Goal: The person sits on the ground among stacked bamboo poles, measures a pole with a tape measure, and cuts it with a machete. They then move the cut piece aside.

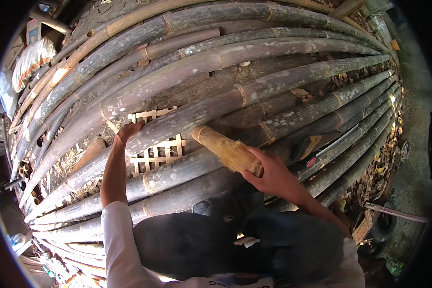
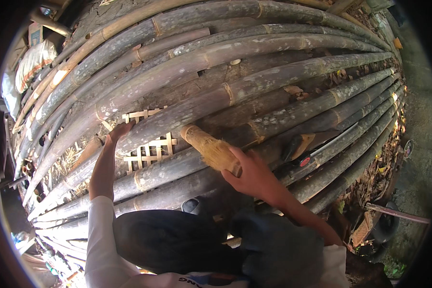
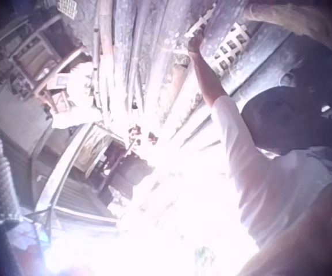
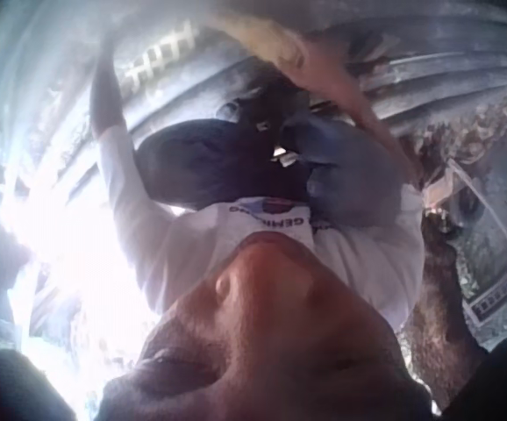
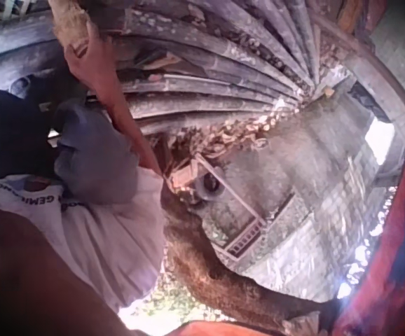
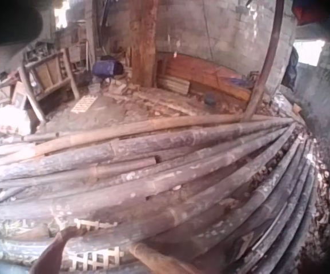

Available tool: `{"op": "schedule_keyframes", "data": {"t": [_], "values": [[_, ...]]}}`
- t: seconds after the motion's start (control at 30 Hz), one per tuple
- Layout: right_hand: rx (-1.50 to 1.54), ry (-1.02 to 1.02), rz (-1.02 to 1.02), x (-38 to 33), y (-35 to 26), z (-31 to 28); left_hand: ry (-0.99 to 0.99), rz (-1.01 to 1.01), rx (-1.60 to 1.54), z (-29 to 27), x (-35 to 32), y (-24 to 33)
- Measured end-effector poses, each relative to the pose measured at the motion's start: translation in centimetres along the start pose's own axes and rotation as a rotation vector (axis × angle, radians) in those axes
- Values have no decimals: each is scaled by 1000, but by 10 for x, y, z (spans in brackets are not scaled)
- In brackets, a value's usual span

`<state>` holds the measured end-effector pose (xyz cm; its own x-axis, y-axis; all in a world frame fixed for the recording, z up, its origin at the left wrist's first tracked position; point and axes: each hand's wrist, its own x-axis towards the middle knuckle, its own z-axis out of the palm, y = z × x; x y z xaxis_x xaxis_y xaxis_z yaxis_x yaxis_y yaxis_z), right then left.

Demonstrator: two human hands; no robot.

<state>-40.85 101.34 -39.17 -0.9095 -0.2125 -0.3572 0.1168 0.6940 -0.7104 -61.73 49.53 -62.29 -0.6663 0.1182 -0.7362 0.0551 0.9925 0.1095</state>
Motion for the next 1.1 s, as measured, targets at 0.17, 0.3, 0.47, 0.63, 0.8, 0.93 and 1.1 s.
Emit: {"op": "schedule_keyframes", "data": {"t": [0.17, 0.3, 0.47, 0.63, 0.8, 0.93, 1.1], "values": [[117, 91, 6, -19, 17, 16, -83, -58, 49, -30, -16, 48], [345, 95, 74, -23, 17, 15, -138, -176, -136, -59, -55, 102], [393, 147, 32, -38, 31, 35, -30, -118, -255, -55, -67, 115], [431, 126, 54, -48, 47, 59, -53, -59, -240, -54, -72, 96], [373, 167, 51, -65, 64, 74, -56, -125, -224, -67, -78, 116], [287, 177, 80, -71, 69, 83, -107, -49, -201, -51, -59, 101], [235, 125, 34, -69, 90, 88, -49, 112, -294, -22, -77, 89]]}}
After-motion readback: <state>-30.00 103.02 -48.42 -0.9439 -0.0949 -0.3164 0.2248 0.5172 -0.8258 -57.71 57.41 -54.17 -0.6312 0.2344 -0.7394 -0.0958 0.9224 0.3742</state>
